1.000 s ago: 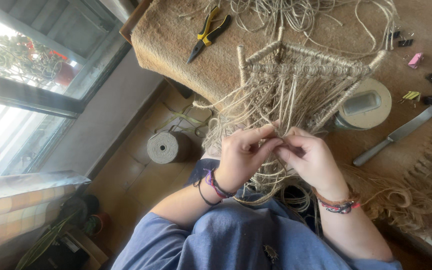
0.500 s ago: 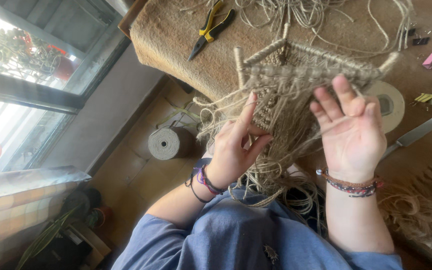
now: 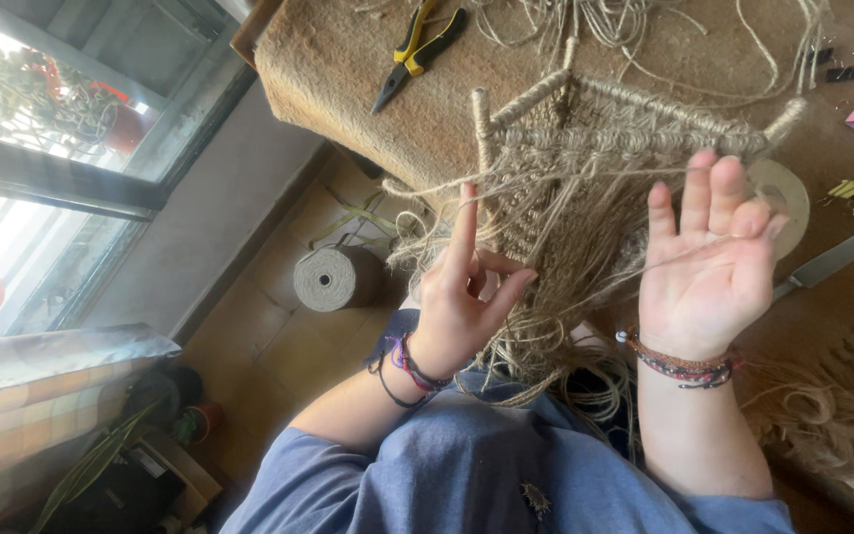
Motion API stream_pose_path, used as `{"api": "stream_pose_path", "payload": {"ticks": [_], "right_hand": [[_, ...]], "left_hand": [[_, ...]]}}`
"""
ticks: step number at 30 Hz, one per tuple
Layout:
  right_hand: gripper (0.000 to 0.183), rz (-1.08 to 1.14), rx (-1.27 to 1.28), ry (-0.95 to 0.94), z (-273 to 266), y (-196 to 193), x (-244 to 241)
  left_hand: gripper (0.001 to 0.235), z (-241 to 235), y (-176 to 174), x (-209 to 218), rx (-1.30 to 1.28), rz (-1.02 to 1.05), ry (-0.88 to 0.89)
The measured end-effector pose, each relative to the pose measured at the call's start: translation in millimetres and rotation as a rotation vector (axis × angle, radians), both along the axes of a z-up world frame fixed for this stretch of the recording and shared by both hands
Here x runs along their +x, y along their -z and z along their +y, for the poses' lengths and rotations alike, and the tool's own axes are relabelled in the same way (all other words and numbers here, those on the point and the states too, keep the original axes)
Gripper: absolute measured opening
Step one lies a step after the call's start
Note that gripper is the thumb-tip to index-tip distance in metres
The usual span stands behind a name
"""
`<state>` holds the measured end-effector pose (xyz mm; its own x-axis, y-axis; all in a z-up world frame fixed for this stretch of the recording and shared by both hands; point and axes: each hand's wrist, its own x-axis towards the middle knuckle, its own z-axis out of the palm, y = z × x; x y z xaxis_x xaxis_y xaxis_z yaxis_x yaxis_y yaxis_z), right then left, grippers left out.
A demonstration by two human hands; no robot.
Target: The person is making a macrame plant hanger. They are tying knots with jute rope onto a wooden frame, creating a net-like structure. The person works on different sections of the hanger, pulling and adjusting the ropes to form the design.
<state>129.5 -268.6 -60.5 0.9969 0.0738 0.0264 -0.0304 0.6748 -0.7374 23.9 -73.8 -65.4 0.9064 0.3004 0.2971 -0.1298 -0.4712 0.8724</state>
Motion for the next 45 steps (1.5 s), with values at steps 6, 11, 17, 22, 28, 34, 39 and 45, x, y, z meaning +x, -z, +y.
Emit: {"api": "stream_pose_path", "payload": {"ticks": [6,11,17,22,28,34,39,45], "right_hand": [[0.018,-0.111,0.171,-0.050,-11,18,5],[0.025,-0.024,0.311,-0.050,-12,13,9],[0.022,0.066,0.314,0.060,-6,4,8],[0.015,0.094,0.377,0.035,-9,6,8],[0.018,0.080,0.369,0.067,4,-4,4],[0.021,-0.136,-0.134,0.121,10,7,-7],[0.021,-0.508,-0.505,-0.182,-1,-3,-20],[0.016,-0.257,-0.446,-0.505,-1,9,-10]], "left_hand": [[0.100,-11,11,-5,-0.129,0.085,0.051],[0.100,-2,-3,-5,-0.189,0.170,0.067],[0.102,4,-6,-3,-0.270,0.233,0.100],[0.099,10,-3,-5,-0.322,0.209,0.126],[0.104,-2,1,-10,-0.189,0.048,0.150],[0.045,-10,-6,-7,0.205,-0.119,0.136],[0.012,-12,-5,1,-0.025,-0.050,0.210],[0.032,-9,-24,5,-0.123,-0.043,0.245]]}}
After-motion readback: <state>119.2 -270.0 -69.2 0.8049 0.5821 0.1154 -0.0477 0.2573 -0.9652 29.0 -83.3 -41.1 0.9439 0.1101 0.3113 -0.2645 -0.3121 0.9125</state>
